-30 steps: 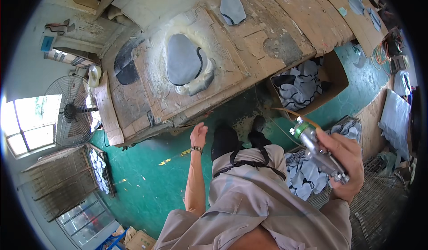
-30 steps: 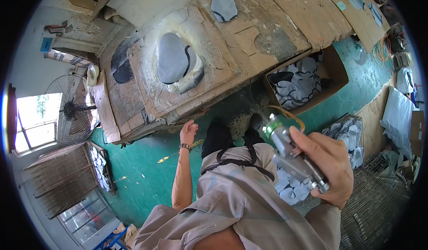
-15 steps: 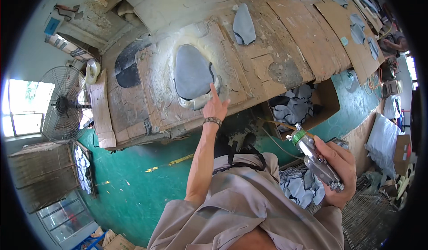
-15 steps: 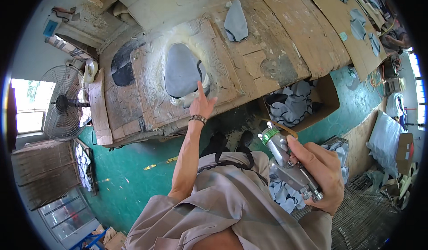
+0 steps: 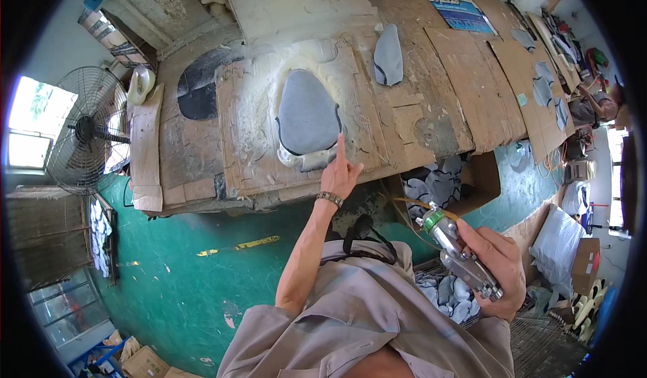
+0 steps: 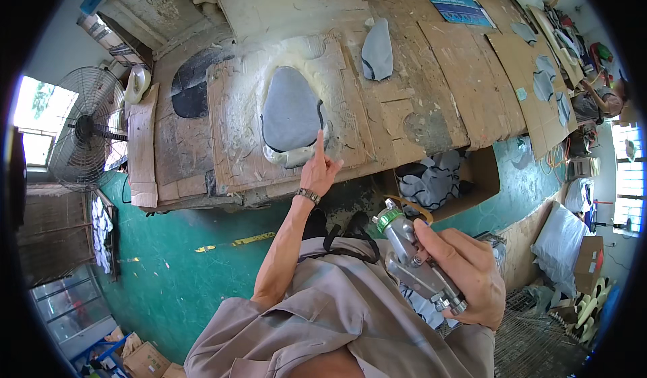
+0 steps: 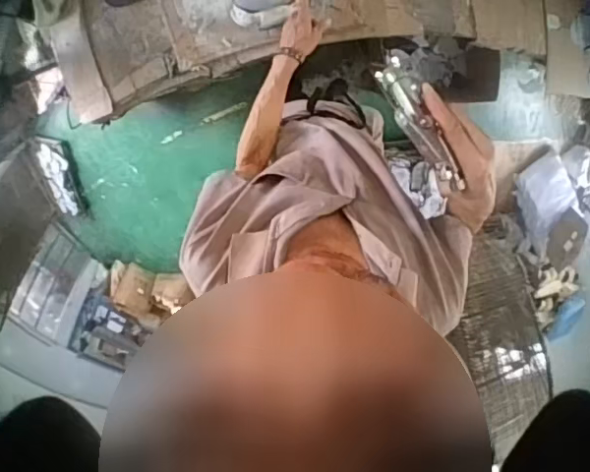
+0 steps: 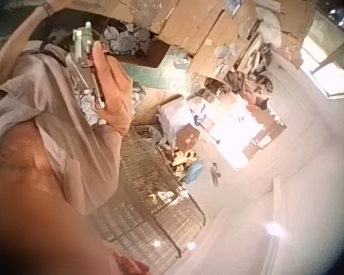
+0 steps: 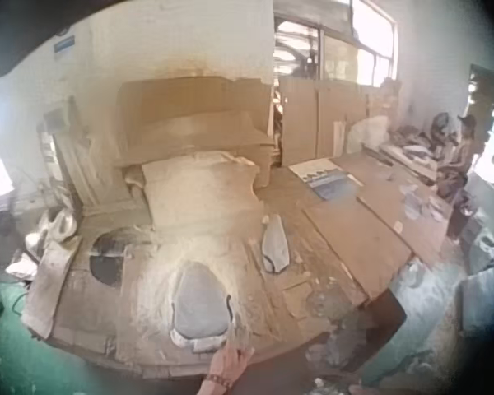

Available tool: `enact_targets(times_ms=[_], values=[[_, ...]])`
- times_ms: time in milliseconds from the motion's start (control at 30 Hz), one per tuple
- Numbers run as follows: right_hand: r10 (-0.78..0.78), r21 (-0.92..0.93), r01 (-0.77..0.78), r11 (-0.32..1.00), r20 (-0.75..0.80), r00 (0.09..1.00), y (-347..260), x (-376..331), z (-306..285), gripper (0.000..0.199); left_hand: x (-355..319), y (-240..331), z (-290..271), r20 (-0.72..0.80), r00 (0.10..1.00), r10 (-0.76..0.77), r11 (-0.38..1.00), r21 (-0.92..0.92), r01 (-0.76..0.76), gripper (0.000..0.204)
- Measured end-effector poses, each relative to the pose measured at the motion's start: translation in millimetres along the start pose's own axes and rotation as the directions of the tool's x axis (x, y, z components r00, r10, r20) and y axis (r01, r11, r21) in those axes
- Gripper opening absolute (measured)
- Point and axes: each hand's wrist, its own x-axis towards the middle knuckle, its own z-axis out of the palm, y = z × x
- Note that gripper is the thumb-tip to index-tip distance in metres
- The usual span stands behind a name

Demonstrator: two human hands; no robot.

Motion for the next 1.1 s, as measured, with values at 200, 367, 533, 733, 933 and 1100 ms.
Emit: enact_targets(times_ms=[200,367,533,733,933,1100], values=[[-0.026,0.012,0.026,1.000,-0.006,1.000,-3,8,8,0.091,-43,-14,-27,0.200,0.972,0.123,0.991,-0.071,-0.111,0.057],[0.064,0.010,-0.064,0.998,-0.065,0.996,-3,17,20,0.083,-92,-103,-30,0.272,0.949,-0.160,0.985,0.100,0.137,0.048],[0.366,0.064,-0.367,0.928,-0.338,0.867,-14,18,32,0.057,-155,-232,-17,0.182,0.868,-0.462,0.860,0.331,0.388,0.051],[0.251,0.034,-0.250,0.968,-0.222,0.942,-3,-6,18,0.071,-236,-324,-3,0.204,0.537,-0.819,0.563,0.103,0.820,0.042],[0.074,0.078,-0.073,0.994,-0.006,0.997,0,-18,5,0.086,-267,-317,9,0.326,0.304,-0.895,0.290,-0.091,0.953,0.031],[0.326,0.057,-0.335,0.940,-0.430,0.842,-7,-29,33,0.062,-250,-307,17,0.293,0.375,-0.880,0.362,-0.100,0.927,0.034]])
